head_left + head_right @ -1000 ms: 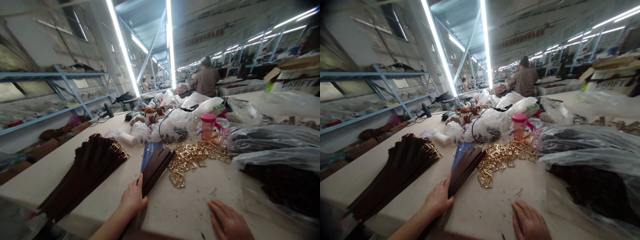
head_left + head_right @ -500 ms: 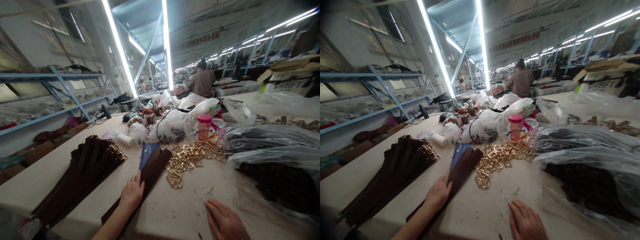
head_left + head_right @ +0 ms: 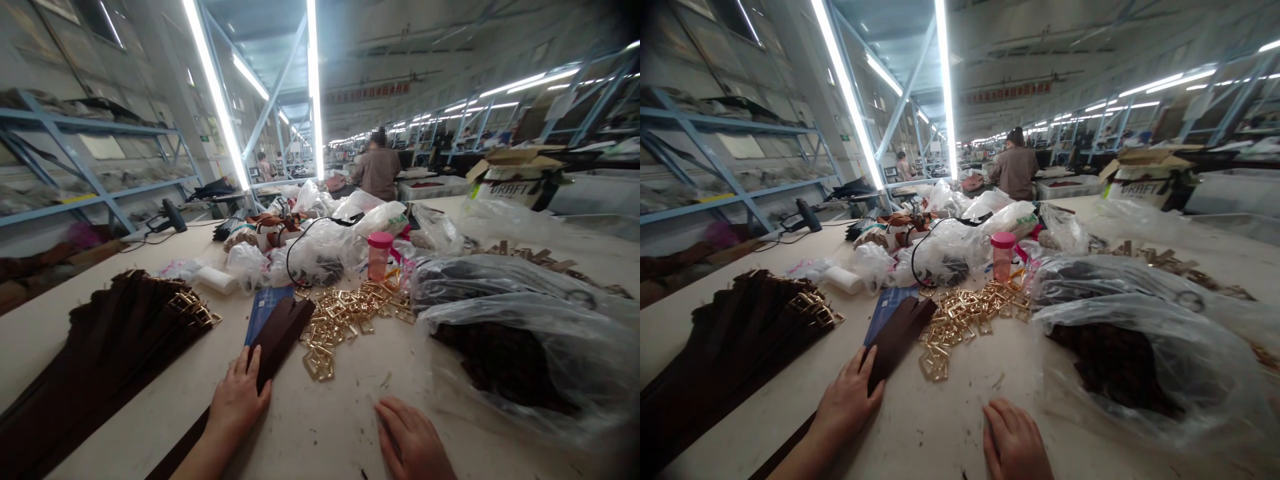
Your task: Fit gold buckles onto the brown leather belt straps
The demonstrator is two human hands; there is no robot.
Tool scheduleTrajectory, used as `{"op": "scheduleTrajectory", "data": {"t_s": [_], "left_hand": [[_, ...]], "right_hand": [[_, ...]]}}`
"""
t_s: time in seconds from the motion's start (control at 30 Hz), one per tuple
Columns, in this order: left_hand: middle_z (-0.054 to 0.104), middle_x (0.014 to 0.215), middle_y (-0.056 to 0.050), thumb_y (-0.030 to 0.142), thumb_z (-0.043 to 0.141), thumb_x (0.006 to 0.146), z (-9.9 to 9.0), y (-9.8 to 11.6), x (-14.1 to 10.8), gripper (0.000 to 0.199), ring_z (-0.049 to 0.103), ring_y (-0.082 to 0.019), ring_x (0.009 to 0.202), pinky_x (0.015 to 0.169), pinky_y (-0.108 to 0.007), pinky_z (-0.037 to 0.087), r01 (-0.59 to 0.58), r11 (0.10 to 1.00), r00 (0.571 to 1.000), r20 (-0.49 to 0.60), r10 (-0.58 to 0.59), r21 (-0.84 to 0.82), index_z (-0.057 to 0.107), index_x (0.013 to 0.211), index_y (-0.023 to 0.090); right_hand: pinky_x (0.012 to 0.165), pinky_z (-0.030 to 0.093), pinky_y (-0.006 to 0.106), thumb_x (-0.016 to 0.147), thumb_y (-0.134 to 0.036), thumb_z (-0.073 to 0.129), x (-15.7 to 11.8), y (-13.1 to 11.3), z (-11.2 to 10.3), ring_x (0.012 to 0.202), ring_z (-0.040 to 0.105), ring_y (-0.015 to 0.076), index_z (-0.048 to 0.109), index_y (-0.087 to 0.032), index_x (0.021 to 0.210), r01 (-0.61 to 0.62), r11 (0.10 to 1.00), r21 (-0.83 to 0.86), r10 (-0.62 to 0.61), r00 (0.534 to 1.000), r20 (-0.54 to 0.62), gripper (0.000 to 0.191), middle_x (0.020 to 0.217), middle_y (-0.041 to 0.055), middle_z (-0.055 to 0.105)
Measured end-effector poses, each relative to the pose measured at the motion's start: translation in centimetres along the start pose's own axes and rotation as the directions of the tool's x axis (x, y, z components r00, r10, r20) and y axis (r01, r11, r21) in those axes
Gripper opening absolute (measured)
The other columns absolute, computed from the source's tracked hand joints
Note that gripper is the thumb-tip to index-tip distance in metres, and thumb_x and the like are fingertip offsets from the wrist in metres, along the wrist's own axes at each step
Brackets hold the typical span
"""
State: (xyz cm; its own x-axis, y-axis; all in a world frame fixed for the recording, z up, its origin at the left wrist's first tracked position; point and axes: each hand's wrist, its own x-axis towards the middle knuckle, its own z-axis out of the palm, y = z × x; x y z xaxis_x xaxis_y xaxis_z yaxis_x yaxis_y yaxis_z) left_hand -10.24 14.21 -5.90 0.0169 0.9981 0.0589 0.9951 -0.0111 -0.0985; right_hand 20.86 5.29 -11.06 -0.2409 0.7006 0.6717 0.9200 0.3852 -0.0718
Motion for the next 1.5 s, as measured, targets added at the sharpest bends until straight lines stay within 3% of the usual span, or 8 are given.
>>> {"op": "scheduleTrajectory", "data": {"t_s": [0.2,0.4,0.63,0.83,1.13,1.27,1.4,1.5], "left_hand": [[0.036,0.139,-0.018,0.032,0.03,0.088,-0.4,-0.5,0.4,0.054,0.042,-0.026,0.121,0.099,-0.036,0.033,0.021,1.0,0.999,-0.043,-0.021,-0.008,0.032,0.136,0.008],[0.029,0.144,-0.013,0.051,0.046,0.077,-0.8,0.2,0.2,0.073,0.032,-0.031,0.127,0.098,-0.041,0.033,0.004,0.999,1.0,0.018,-0.003,-0.045,0.027,0.139,0.017],[0.038,0.137,-0.018,0.041,0.039,0.082,-1.2,0.1,0.7,0.064,0.049,-0.028,0.112,0.092,-0.037,0.038,0.011,0.998,1.0,0.012,-0.01,-0.064,0.029,0.137,0.011],[0.046,0.131,-0.02,0.04,0.031,0.086,-1.2,-0.6,0.3,0.058,0.048,-0.027,0.116,0.096,-0.034,0.038,0.074,0.995,0.997,-0.01,-0.075,-0.064,0.039,0.128,0.001],[0.049,0.129,-0.016,0.036,0.023,0.09,-1.0,-1.3,0.3,0.052,0.046,-0.022,0.12,0.101,-0.031,0.035,0.072,0.987,0.997,-0.027,-0.077,-0.141,0.044,0.125,0.004],[0.057,0.122,-0.011,0.032,0.024,0.091,-1.4,-1.8,0.4,0.045,0.052,-0.02,0.113,0.098,-0.029,0.037,0.064,0.984,0.998,-0.018,-0.068,-0.167,0.052,0.118,0.01],[0.056,0.123,-0.01,0.024,0.034,0.087,-2.0,-2.2,0.5,0.041,0.053,-0.019,0.111,0.096,-0.029,0.039,0.011,0.985,1.0,0.003,-0.011,-0.171,0.047,0.124,0.012],[0.055,0.125,-0.01,0.024,0.025,0.09,-2.8,-2.8,0.6,0.043,0.051,-0.018,0.115,0.098,-0.029,0.039,0.032,0.966,0.999,-0.034,-0.042,-0.256,0.047,0.125,0.011]], "right_hand": [[0.075,0.046,0.029,0.08,-0.029,0.049,0.0,0.2,0.2,0.083,0.064,0.0174,0.061,-0.018,0.095,0.03,1.0,-0.009,-0.03,1.0,-0.009,0.023,0.092,0.0055,0.069],[0.074,0.046,0.028,0.08,-0.033,0.049,-0.2,0.4,0.3,0.082,0.064,0.0177,0.062,-0.018,0.095,0.049,0.999,-0.006,-0.049,0.999,-0.009,0.025,0.092,0.0055,0.069],[0.073,0.046,0.028,0.082,-0.034,0.046,0.1,0.3,0.0,0.08,0.065,0.0167,0.062,-0.019,0.094,0.055,0.998,-0.013,-0.056,0.998,-0.033,0.026,0.09,0.0047,0.069],[0.074,0.045,0.028,0.083,-0.034,0.044,0.1,0.1,-0.1,0.081,0.064,0.0171,0.062,-0.018,0.094,0.06,0.998,-0.032,-0.061,0.998,-0.027,0.026,0.091,0.0051,0.069],[0.075,0.045,0.029,0.086,-0.038,0.041,-0.1,0.2,0.0,0.081,0.064,0.0175,0.062,-0.017,0.095,0.052,0.998,-0.036,-0.054,0.998,-0.034,0.031,0.092,0.0051,0.069],[0.075,0.044,0.028,0.086,-0.039,0.042,0.0,0.2,0.0,0.082,0.064,0.0171,0.063,-0.018,0.094,0.049,0.998,-0.026,-0.049,0.998,-0.029,0.031,0.092,0.0047,0.069],[0.075,0.044,0.029,0.086,-0.039,0.042,-0.1,0.2,0.1,0.081,0.064,0.0173,0.063,-0.018,0.093,0.044,0.999,-0.026,-0.045,0.998,-0.041,0.03,0.092,0.0048,0.069],[0.075,0.044,0.029,0.085,-0.039,0.042,-0.4,0.3,0.3,0.081,0.064,0.0176,0.063,-0.019,0.094,0.044,0.999,-0.026,-0.045,0.998,-0.037,0.03,0.092,0.005,0.069]]}}
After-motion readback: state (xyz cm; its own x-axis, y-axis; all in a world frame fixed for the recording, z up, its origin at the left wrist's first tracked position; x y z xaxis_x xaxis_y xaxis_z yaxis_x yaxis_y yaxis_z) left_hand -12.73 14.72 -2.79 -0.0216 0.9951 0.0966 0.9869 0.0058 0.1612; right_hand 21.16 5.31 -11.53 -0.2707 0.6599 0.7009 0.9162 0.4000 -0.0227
